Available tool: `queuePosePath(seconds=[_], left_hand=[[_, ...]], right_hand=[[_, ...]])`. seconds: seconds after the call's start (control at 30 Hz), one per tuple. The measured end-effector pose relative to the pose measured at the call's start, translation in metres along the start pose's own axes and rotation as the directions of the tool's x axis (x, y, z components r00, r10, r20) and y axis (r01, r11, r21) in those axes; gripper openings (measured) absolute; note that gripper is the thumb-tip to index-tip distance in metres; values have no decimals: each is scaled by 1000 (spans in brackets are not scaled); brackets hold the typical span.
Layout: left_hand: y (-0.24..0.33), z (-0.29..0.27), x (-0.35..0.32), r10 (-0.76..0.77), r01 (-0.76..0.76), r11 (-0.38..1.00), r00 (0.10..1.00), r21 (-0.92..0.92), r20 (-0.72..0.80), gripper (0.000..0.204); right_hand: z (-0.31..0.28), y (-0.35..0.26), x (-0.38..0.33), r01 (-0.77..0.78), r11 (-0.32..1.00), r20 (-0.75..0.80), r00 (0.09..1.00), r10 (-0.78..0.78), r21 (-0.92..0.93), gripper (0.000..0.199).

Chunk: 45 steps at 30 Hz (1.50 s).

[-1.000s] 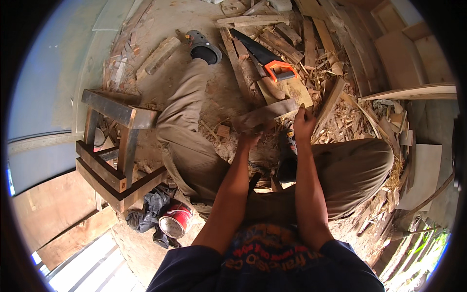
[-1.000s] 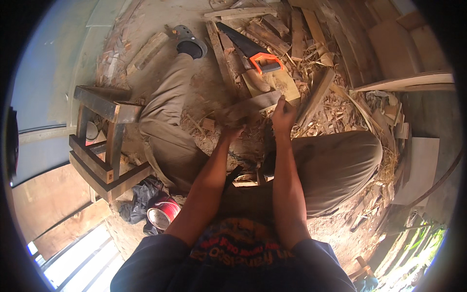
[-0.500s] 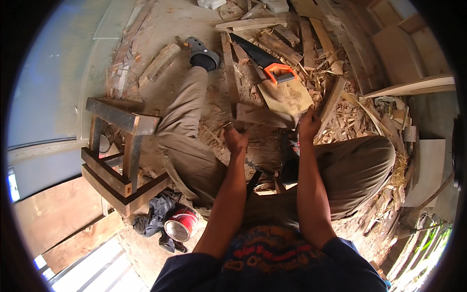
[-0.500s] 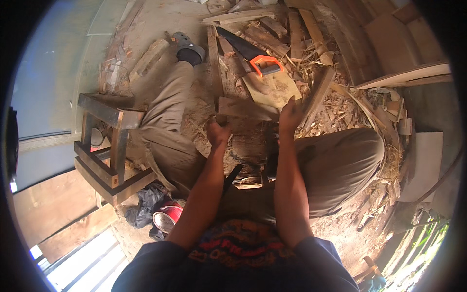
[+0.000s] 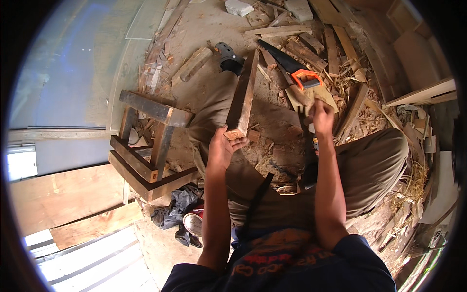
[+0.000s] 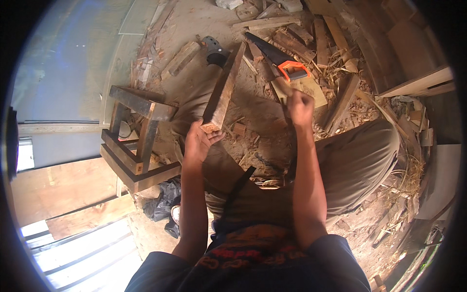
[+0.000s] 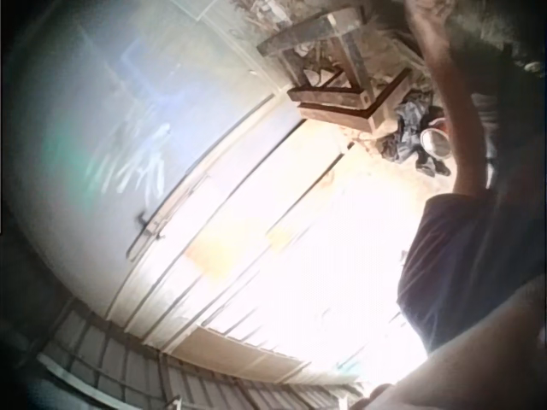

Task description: The person sits on the floor and uses a hammer to split a small piece of wood, then uses a hand saw to cut a larger plank. The person handles the wood pieces and tools directly, working among scattered debris.

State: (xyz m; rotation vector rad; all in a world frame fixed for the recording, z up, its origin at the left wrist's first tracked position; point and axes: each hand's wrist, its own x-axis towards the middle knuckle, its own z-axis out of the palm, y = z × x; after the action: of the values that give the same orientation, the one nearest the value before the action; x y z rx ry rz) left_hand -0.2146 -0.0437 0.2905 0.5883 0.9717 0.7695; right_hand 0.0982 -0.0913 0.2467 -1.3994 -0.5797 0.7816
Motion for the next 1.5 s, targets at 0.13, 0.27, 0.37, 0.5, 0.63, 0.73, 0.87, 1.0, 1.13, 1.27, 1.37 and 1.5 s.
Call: queuePosePath(seconds=[0.13, 0.27, 0.37, 0.5, 0.63, 0.73, 0.87, 1.0, 1.13, 1.27, 1.37, 1.5], left_hand=[[-25, -13, -9, -3, 45, 943, 992, -329, 128, 42], [-43, -23, -5, -48, 121, 879, 985, -461, 168, 44], [-49, -31, -3, -27, 144, 842, 974, -521, 225, 45], [-51, -37, 1, -26, 142, 828, 976, -543, 216, 45], [-51, -37, 4, -31, 137, 844, 978, -518, 207, 45], [-49, -34, 3, -51, 128, 846, 986, -517, 160, 46], [-46, -29, 0, -94, 119, 830, 993, -545, 73, 47], [-43, -27, 1, -114, 118, 795, 992, -595, 44, 50], [-40, -28, 3, -117, 148, 787, 989, -599, 91, 61], [-37, -26, 5, -105, 147, 784, 989, -603, 104, 62], [-34, -23, 4, -116, 114, 858, 993, -501, 26, 59], [-29, -15, 2, -125, 75, 891, 989, -448, -82, 58]], right_hand=[[28, 12, -18, -38, 999, 358, 933, 34, 5, 49], [40, 64, -44, -299, 951, 388, 870, 305, -77, 49], [42, 107, -63, -371, 908, 323, 850, 416, -194, 46], [39, 121, -62, -234, 898, 450, 801, 395, -372, 32], [36, 92, -56, -78, 893, 554, 759, 341, -443, 29], [28, 84, -51, -518, 706, 402, 585, 705, -483, 38], [19, 131, -29, 578, 515, 759, 334, 559, -633, 37], [1, 184, -34, 472, 506, 676, 325, 661, -722, 39], [-8, 192, -64, 447, 435, 600, 349, 720, -782, 42], [-1, 179, -82, 420, 420, 579, 400, 710, -805, 46], [6, 166, -80, 371, 429, 564, 456, 688, -823, 48], [9, 139, -68, 243, 495, 531, 596, 602, -834, 52]])
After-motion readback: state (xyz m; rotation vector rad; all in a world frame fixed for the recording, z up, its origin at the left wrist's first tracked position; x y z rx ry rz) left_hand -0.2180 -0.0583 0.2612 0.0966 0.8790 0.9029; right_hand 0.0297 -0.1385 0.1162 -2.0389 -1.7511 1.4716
